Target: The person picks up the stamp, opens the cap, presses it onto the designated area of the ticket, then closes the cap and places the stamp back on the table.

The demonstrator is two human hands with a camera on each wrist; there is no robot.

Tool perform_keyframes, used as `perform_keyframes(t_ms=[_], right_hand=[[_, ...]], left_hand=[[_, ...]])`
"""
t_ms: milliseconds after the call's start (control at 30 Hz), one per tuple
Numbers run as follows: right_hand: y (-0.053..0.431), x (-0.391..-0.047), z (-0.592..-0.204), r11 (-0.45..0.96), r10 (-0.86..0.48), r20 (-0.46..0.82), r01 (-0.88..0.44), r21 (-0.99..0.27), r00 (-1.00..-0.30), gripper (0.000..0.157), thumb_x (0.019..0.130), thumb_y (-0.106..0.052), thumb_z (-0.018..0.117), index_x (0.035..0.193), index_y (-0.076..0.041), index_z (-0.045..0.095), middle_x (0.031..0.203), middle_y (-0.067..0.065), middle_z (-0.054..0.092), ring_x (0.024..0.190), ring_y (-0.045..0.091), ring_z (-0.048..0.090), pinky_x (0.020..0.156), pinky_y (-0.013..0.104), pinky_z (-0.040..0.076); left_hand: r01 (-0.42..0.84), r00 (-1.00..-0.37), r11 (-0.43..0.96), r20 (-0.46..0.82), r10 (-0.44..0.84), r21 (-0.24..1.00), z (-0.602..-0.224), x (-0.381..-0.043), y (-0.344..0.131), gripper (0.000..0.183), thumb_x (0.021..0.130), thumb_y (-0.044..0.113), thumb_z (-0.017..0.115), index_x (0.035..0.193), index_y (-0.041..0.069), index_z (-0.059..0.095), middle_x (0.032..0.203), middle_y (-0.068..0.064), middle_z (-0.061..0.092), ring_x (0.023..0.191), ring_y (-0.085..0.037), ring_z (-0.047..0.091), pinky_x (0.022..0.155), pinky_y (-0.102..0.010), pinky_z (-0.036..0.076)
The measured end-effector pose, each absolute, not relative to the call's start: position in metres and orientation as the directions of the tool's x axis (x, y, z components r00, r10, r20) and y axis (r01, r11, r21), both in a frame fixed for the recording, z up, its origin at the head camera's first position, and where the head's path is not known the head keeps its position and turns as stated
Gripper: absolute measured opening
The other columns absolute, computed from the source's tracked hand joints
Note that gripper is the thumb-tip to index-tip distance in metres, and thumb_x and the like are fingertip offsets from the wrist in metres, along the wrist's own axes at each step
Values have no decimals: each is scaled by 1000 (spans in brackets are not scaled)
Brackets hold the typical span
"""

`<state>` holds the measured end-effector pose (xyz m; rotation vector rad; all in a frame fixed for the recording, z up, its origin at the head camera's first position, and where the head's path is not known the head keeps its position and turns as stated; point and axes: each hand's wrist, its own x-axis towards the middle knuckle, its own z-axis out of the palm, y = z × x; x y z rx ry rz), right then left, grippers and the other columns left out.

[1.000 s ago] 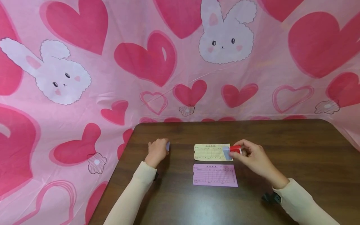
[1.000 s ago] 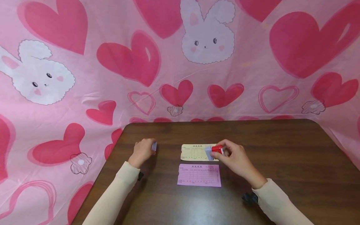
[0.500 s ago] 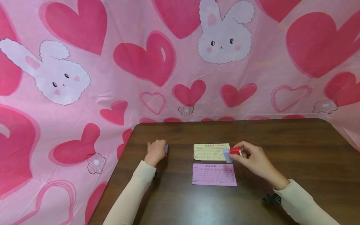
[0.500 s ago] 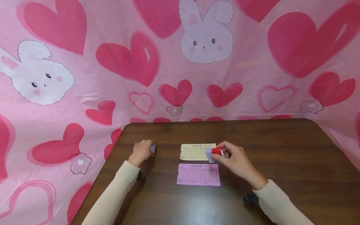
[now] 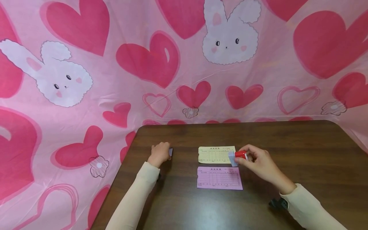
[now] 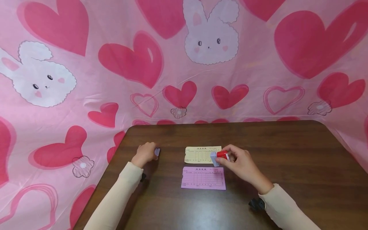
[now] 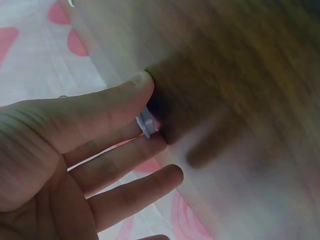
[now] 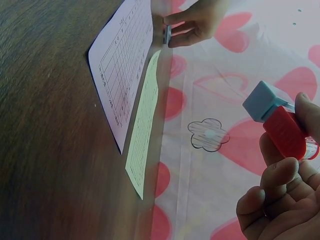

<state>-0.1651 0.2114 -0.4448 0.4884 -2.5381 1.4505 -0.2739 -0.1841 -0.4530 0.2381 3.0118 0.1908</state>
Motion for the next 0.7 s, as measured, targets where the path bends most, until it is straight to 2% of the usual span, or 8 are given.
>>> perform_keyframes(t_ms=[300,500,700], right_hand=[[212,-165,-445,474,-196,311,-367,-800,-930,28,87,-16,88,109,-11,71,72,-2,55,61,14,49,50,25,42],[212,-165,-445,472,-196,328,-382,-795,-924,27,87,-15,88,108,-11,71,72,-3,54,61,13,49,50,25,41],[213,-164,-444,482,-191,331,-382,-789,-924,28,87,-16,89,108,-11,71,71,-3,54,60,13,49,50,25,41]], left_hand=[[145,-980,980,-113,161,139,-453,-272,-184,32,77,9,90,106,6,76,104,-16,76,96,-35,70,101,-71,42],[145,-980,980,-113,161,140,-454,-272,-185,33,79,8,89,109,7,76,105,-16,76,95,-35,70,99,-70,43],[161,-980,977,-95,175,140,-456,-269,-185,31,82,9,87,112,9,77,105,-15,77,100,-35,71,108,-76,33]])
